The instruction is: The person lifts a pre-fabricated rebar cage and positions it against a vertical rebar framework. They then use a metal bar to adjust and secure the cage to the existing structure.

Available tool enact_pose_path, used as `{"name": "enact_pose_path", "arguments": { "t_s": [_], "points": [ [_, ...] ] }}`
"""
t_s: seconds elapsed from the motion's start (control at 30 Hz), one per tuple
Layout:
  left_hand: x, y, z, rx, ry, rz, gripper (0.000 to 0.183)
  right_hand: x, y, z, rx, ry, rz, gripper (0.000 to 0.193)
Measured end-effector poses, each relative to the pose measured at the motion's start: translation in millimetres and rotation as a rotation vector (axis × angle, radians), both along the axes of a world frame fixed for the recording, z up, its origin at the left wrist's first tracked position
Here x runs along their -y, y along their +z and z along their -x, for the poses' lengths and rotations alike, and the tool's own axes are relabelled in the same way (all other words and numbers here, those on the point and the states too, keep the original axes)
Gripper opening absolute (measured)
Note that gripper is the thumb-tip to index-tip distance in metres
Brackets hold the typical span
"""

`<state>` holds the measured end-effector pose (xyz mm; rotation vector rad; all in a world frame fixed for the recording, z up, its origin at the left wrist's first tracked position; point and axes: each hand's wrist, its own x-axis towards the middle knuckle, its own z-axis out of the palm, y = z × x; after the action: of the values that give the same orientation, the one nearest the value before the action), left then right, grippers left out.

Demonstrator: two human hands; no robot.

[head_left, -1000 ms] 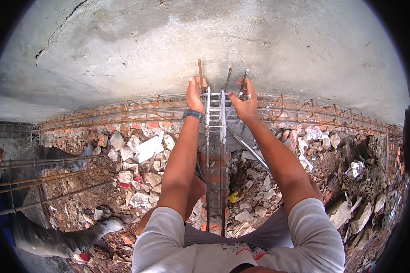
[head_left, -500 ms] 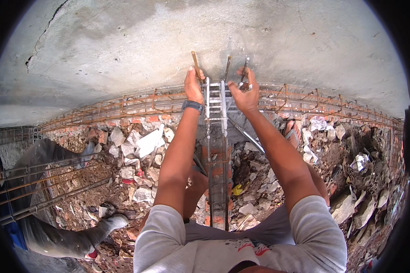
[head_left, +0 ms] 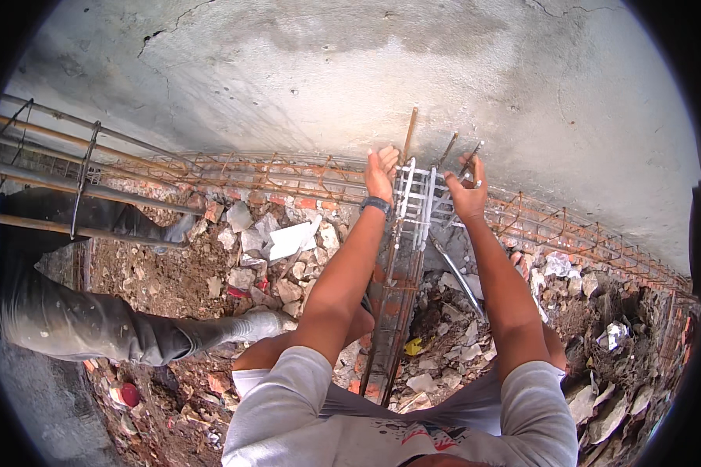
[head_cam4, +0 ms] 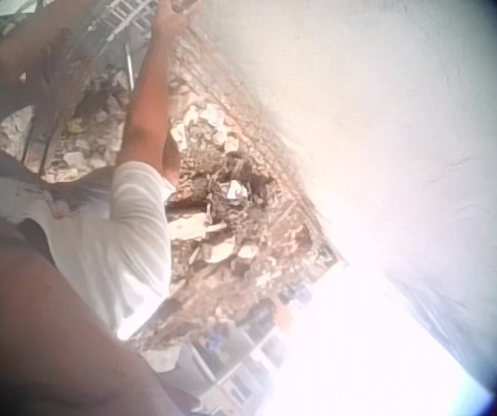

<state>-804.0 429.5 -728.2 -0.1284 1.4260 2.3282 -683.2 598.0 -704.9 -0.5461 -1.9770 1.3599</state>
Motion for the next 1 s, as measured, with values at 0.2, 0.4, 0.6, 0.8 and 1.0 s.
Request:
{"name": "enact_pose_path", "arguments": {
  "t_s": [0.2,0.4,0.6,0.8,1.0],
  "points": [
    [107,-3,-41,0.158,0.271,-0.048,0.077,12,11,-9,0.023,0.053,0.186,0.072],
    [216,143,-13,-0.250,0.703,-0.007,0.085,-7,60,-42,0.258,0.194,0.018,0.097],
    [164,327,-30,-1.025,0.266,0.055,0.089,-22,209,-106,-0.327,0.069,0.331,0.080],
    [84,359,3,-1.022,0.044,0.036,0.088,62,366,-76,-0.451,0.061,-0.523,0.081],
    [28,342,24,-0.786,-0.037,-0.178,0.068,59,339,-35,-0.553,0.098,-0.245,0.041]
  ]
}}
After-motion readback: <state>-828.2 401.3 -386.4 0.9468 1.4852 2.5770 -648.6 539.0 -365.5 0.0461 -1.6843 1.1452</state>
